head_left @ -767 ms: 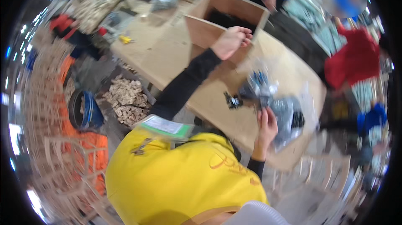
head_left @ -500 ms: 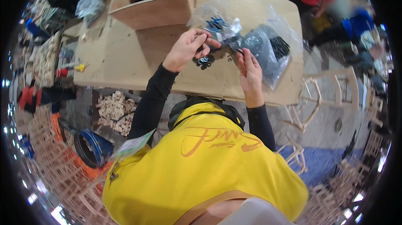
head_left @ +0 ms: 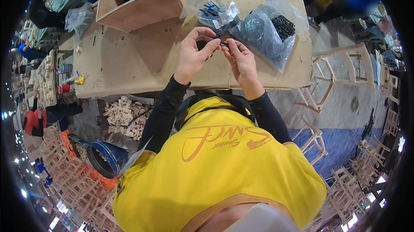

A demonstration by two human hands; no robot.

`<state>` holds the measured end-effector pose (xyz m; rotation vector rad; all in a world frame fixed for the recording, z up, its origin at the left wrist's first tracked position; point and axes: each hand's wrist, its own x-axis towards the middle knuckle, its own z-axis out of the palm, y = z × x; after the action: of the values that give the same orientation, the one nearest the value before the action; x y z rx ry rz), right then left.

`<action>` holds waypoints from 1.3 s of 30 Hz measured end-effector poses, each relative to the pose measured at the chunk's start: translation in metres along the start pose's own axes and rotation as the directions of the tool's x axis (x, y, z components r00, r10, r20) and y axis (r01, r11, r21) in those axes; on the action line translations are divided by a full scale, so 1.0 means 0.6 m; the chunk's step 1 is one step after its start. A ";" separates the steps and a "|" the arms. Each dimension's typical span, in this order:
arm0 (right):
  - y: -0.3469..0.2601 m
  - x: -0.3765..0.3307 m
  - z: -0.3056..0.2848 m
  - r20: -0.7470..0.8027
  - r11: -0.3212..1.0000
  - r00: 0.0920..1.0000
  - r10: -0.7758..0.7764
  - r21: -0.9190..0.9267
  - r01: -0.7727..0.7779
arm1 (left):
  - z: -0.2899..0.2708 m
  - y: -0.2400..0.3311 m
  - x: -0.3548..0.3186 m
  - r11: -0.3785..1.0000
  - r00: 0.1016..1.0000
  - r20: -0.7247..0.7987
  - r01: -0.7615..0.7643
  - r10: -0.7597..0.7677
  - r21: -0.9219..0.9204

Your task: The person stands at a workbench in a furniture factory and repeatedly picks small black plastic caps and metal screws from plastic bags. They place the caps into a wooden bin and keep the screws in hand or on the table, continuing the sorting cycle throughout the clip.

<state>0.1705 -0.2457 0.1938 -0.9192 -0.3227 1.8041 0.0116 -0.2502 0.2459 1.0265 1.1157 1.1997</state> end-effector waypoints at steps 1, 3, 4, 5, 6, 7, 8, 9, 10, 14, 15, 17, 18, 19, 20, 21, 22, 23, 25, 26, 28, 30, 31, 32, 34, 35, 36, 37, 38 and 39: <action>0.002 -0.001 -0.001 0.004 1.000 1.000 0.013 0.006 -0.013 | 0.001 -0.001 -0.001 0.999 0.999 -0.020 -0.037 0.037 0.039; 0.006 -0.003 -0.002 0.009 0.999 0.999 0.044 0.022 -0.044 | 0.003 -0.007 -0.003 0.987 0.991 -0.056 -0.111 0.118 0.119; 0.008 -0.005 -0.001 0.006 0.997 0.998 0.063 0.033 -0.063 | 0.003 -0.010 -0.006 0.982 0.990 -0.062 -0.116 0.126 0.150; 0.009 -0.007 -0.002 0.004 0.996 0.997 0.080 0.044 -0.080 | 0.002 -0.015 -0.011 0.976 0.989 -0.067 -0.120 0.134 0.179; 0.010 -0.007 -0.006 0.034 0.993 0.993 0.117 0.025 -0.118 | 0.000 -0.018 -0.014 0.970 0.987 -0.072 -0.125 0.143 0.209; 0.013 -0.006 -0.012 0.063 0.988 0.986 0.155 0.005 -0.156 | -0.003 -0.018 -0.015 0.940 0.984 -0.066 -0.137 0.166 0.312; 0.014 -0.005 -0.016 0.091 0.981 0.977 0.194 -0.013 -0.194 | -0.008 -0.017 -0.016 0.898 0.981 -0.056 -0.146 0.185 0.415; 0.015 -0.007 -0.018 0.106 0.977 0.973 0.206 -0.080 -0.198 | -0.015 -0.015 -0.016 0.845 0.978 -0.044 -0.153 0.204 0.512; 0.015 -0.008 -0.020 0.120 0.969 0.968 0.219 -0.146 -0.200 | -0.024 -0.008 -0.012 0.824 0.980 -0.029 -0.149 0.196 0.546; 0.050 0.033 -0.098 0.079 0.830 0.989 0.124 -0.554 -0.059 | -0.090 0.059 0.058 0.680 0.945 0.009 -0.243 0.328 0.692; 0.054 0.052 -0.122 0.068 0.723 0.997 0.046 -0.691 0.014 | -0.106 0.090 0.081 0.637 0.912 -0.019 -0.272 0.411 0.721; 0.052 0.087 -0.158 0.095 0.424 0.990 -0.107 -0.896 0.131 | -0.179 0.125 0.146 0.469 0.768 -0.067 -0.317 0.637 0.824; 0.047 0.098 -0.160 0.127 0.375 0.977 -0.169 -0.909 0.183 | -0.204 0.158 0.156 0.434 0.740 -0.137 -0.225 0.659 0.872; 0.043 0.105 -0.164 0.151 0.317 0.959 -0.241 -0.921 0.225 | -0.217 0.165 0.166 0.535 0.700 -0.217 -0.272 0.681 0.800; 0.042 0.109 -0.162 0.181 0.255 0.934 -0.308 -0.930 0.264 | -0.228 0.171 0.174 0.621 0.658 -0.302 -0.323 0.690 0.714; 0.039 0.112 -0.157 0.193 0.252 0.931 -0.309 -0.928 0.276 | -0.240 0.174 0.184 0.690 0.620 -0.383 -0.381 0.685 0.615; 0.037 0.115 -0.150 0.207 0.249 0.929 -0.308 -0.924 0.289 | -0.260 0.167 0.186 0.865 0.778 -0.381 -0.418 0.499 0.278; 0.039 0.117 -0.145 0.219 0.248 0.927 -0.303 -0.921 0.299 | -0.252 0.152 0.174 0.916 0.859 -0.320 -0.368 0.400 0.158; 0.056 0.126 -0.145 0.307 0.167 0.904 -0.296 -0.915 0.366 | -0.205 0.099 0.140 0.974 0.971 -0.133 -0.210 0.198 -0.087; 0.066 0.130 -0.139 0.359 0.130 0.889 -0.285 -0.904 0.407 | -0.189 0.071 0.121 0.990 0.996 -0.057 -0.076 0.070 -0.115; 0.082 0.135 -0.124 0.399 0.029 0.872 -0.283 -0.905 0.424 | -0.159 0.007 0.081 0.975 0.988 0.029 0.152 -0.150 -0.164; 0.073 0.132 -0.095 0.405 0.002 0.834 -0.375 -0.899 0.437 | -0.147 -0.046 0.043 0.955 0.968 0.073 0.248 -0.239 -0.165; 0.045 0.139 -0.089 0.408 0.017 0.773 -0.485 -0.880 0.475 | -0.142 -0.065 0.021 0.958 0.965 0.100 0.253 -0.241 -0.136; 0.014 0.150 -0.087 0.398 0.026 0.702 -0.591 -0.860 0.509 | -0.137 -0.077 0.003 0.944 0.957 0.091 0.287 -0.275 -0.163; -0.056 0.173 -0.093 0.338 -0.013 0.566 -0.752 -0.866 0.500 | -0.136 -0.088 -0.029 0.922 0.940 0.081 0.342 -0.332 -0.184; -0.101 0.188 -0.114 0.296 -0.050 0.499 -0.815 -0.892 0.449 | -0.138 -0.089 -0.040 0.916 0.932 0.084 0.361 -0.351 -0.175; -0.137 0.210 -0.148 0.303 -0.107 0.471 -0.829 -0.911 0.397 | -0.139 -0.087 -0.047 0.910 0.924 0.088 0.381 -0.371 -0.161; -0.173 0.232 -0.188 0.314 -0.166 0.440 -0.841 -0.925 0.342 | -0.140 -0.087 -0.051 0.912 0.925 0.075 0.381 -0.374 -0.150; -0.199 0.253 -0.235 0.294 -0.227 0.572 -0.766 -0.956 0.188 | -0.141 -0.088 -0.051 0.916 0.927 0.061 0.376 -0.371 -0.141; -0.215 0.269 -0.272 0.240 -0.296 0.693 -0.680 -0.954 0.040 | -0.140 -0.088 -0.053 0.919 0.928 0.039 0.372 -0.370 -0.130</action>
<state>0.3475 -0.0800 0.0914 -1.9132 -1.7175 0.1710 -0.0632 -0.2860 0.1830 0.6788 1.1417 0.9450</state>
